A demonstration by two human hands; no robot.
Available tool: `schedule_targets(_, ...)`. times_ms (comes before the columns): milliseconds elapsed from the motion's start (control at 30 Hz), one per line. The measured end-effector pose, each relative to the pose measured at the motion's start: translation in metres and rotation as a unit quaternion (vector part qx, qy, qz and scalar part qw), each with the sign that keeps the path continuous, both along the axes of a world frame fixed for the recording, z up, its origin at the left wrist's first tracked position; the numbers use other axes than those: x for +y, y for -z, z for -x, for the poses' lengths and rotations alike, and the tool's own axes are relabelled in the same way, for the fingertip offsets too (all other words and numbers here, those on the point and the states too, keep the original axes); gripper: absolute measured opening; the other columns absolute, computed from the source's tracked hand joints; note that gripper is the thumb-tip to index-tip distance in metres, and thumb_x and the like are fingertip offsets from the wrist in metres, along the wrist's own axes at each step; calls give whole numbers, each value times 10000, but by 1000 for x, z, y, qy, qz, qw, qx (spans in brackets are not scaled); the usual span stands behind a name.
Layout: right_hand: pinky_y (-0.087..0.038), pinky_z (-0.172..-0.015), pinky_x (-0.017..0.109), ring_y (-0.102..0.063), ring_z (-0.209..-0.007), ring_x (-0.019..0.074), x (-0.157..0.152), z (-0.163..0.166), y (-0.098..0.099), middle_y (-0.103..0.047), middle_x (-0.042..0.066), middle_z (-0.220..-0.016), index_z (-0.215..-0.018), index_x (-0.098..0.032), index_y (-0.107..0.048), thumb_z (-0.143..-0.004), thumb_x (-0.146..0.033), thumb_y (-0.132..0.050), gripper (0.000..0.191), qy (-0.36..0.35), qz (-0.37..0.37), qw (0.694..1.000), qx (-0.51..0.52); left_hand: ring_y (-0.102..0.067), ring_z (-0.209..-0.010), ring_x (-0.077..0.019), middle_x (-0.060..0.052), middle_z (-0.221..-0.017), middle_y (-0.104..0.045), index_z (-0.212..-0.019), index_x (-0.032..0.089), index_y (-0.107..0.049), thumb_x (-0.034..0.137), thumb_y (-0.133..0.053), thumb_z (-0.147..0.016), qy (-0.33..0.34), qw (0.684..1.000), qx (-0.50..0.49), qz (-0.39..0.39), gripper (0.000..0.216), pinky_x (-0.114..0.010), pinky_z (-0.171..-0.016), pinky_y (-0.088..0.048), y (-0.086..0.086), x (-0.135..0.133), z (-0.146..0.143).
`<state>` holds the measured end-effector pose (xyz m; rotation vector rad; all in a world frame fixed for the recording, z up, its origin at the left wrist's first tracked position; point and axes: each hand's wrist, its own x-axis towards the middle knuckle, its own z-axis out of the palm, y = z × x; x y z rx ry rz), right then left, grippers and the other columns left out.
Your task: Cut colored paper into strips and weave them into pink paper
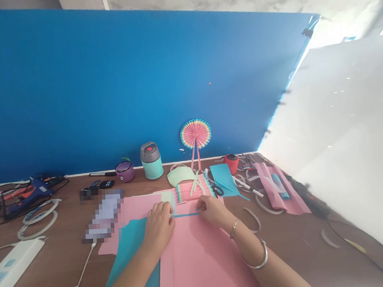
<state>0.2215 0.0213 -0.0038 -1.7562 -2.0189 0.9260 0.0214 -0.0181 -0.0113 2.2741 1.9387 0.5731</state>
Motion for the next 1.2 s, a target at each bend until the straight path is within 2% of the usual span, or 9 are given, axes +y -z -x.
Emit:
schedule_targets(100,-333,-559,203,-560,-713,143,0,0,0,-667,32,-785,-802,-166,-604,-602,0,-506,278,2,5,1000,-7,-495,-886,-214,-26,-896,-580,-821,226,-519,16,-413,-734,13,1000,-7,-5,251,-334,-731,-368,-3,-3,1)
schedule_targets(233,-331,-560,202,-562,-712,141,1,1,0,-666,28,-777,-795,-168,-610,-597,3,-498,285,4,13,1000,-7,-509,-990,-229,-58,-1062,-605,-1014,226,-585,-22,-340,-769,44,999,7,-21,427,-377,-825,-405,-3,-10,-4)
schedule_targets(300,-332,-558,196,-566,-703,136,2,1,1,-668,25,-762,-789,-163,-607,-582,11,-496,292,1,14,1000,0,-482,-1115,-232,-75,-1201,-572,-1146,214,-556,-12,-316,-792,93,995,9,-23,484,-404,-938,-385,-1,-16,-11)
schedule_targets(367,-337,-554,193,-568,-683,131,3,1,3,-664,23,-733,-786,-158,-607,-583,9,-491,287,-4,5,1000,4,-383,-1266,-223,-75,-1357,-476,-1263,196,-482,47,-314,-837,164,986,4,-2,482,-406,-1042,-324,3,-23,-19)
schedule_targets(433,-342,-551,191,-568,-668,127,3,0,6,-659,21,-712,-779,-155,-609,-587,6,-487,279,-7,-10,1000,4,-306,-1331,-225,-72,-1440,-381,-1347,191,-393,206,-308,-909,207,977,-1,39,446,-407,-1074,-306,7,-29,-25)
schedule_targets(533,-360,-553,191,-578,-659,129,3,-1,6,-655,22,-690,-771,-151,-609,-583,8,-493,272,-6,-18,1000,11,-224,-1364,-266,-94,-1474,-310,-1403,165,-299,419,-299,-921,209,973,-4,95,545,-452,-1080,-303,12,-34,-28)
schedule_targets(600,-379,-559,192,-590,-651,132,3,-2,2,-657,26,-680,-766,-145,-604,-588,2,-503,252,-4,-10,1000,28,-187,-1372,-276,-93,-1486,-279,-1412,172,-281,464,-307,-911,208,972,-4,109,581,-465,-1086,-290,13,-34,-28)
schedule_targets(800,-383,-527,176,-591,-618,120,2,-5,-12,-662,10,-669,-735,-155,-586,-585,-19,-553,205,2,26,998,49,-161,-1376,-275,-86,-1494,-253,-1414,182,-276,462,-327,-906,208,972,1,113,583,-473,-1098,-265,15,-32,-26)
schedule_targets(1200,-369,-528,186,-590,-620,124,3,-6,-7,-659,0,-651,-757,-161,-587,-574,-45,-544,221,-6,-10,999,39,-147,-1373,-285,-116,-1498,-225,-1405,142,-294,454,-313,-908,206,969,37,128,587,-476,-1103,-254,8,-32,-29)
